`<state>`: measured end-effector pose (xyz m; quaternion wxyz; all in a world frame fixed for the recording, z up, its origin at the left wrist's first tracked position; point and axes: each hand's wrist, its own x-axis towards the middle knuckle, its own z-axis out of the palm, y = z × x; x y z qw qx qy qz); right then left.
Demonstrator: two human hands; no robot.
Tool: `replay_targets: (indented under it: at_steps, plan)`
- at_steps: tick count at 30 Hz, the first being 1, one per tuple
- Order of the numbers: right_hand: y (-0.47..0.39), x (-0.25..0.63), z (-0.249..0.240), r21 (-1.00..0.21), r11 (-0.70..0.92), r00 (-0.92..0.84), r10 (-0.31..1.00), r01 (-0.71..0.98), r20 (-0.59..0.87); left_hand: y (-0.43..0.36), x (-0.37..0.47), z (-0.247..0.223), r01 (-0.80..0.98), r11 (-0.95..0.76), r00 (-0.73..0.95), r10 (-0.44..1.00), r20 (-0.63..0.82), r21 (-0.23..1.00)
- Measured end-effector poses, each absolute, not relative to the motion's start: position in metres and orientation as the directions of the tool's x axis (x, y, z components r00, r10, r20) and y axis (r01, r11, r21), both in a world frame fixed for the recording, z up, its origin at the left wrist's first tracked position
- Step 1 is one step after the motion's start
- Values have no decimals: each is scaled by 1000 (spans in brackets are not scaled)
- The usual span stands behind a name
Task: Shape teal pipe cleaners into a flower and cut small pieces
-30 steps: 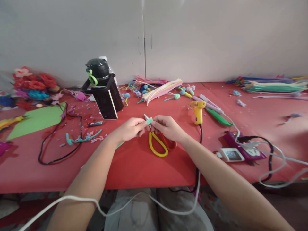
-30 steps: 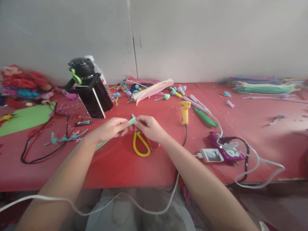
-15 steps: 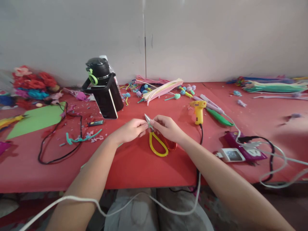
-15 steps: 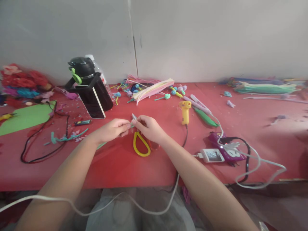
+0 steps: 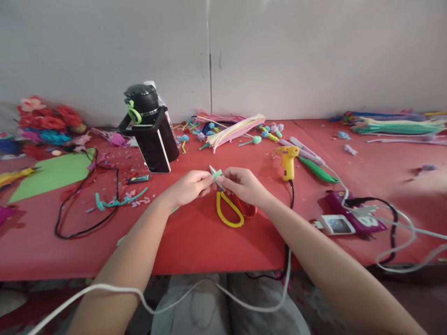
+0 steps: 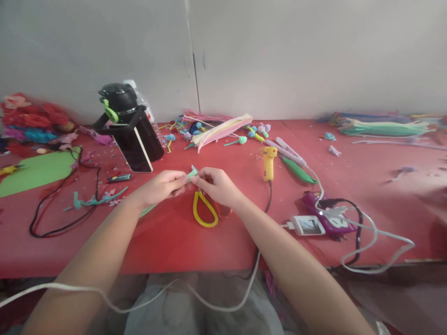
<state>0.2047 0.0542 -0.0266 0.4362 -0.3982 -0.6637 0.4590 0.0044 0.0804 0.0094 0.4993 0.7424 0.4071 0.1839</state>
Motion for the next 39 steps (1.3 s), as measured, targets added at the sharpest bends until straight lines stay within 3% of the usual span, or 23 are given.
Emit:
replay_targets:
  at_steps: [11,24,32,39]
  plan:
    - [56,204,-29,-967,252,-306,925,48,226,76,6,14,463,-171,613,770,-175,870]
    - [54,205,-26,-909,353,-356,897,222,262,79,3,9,492,-186,647,732,-213,851]
    - [53,206,-24,-887,379,-307,905,263,296,74,8,14,537,-356,611,789,-62,765]
    - [55,203,-25,-876,360,-269,922,321,280,74,9,13,491,-361,606,795,-14,793]
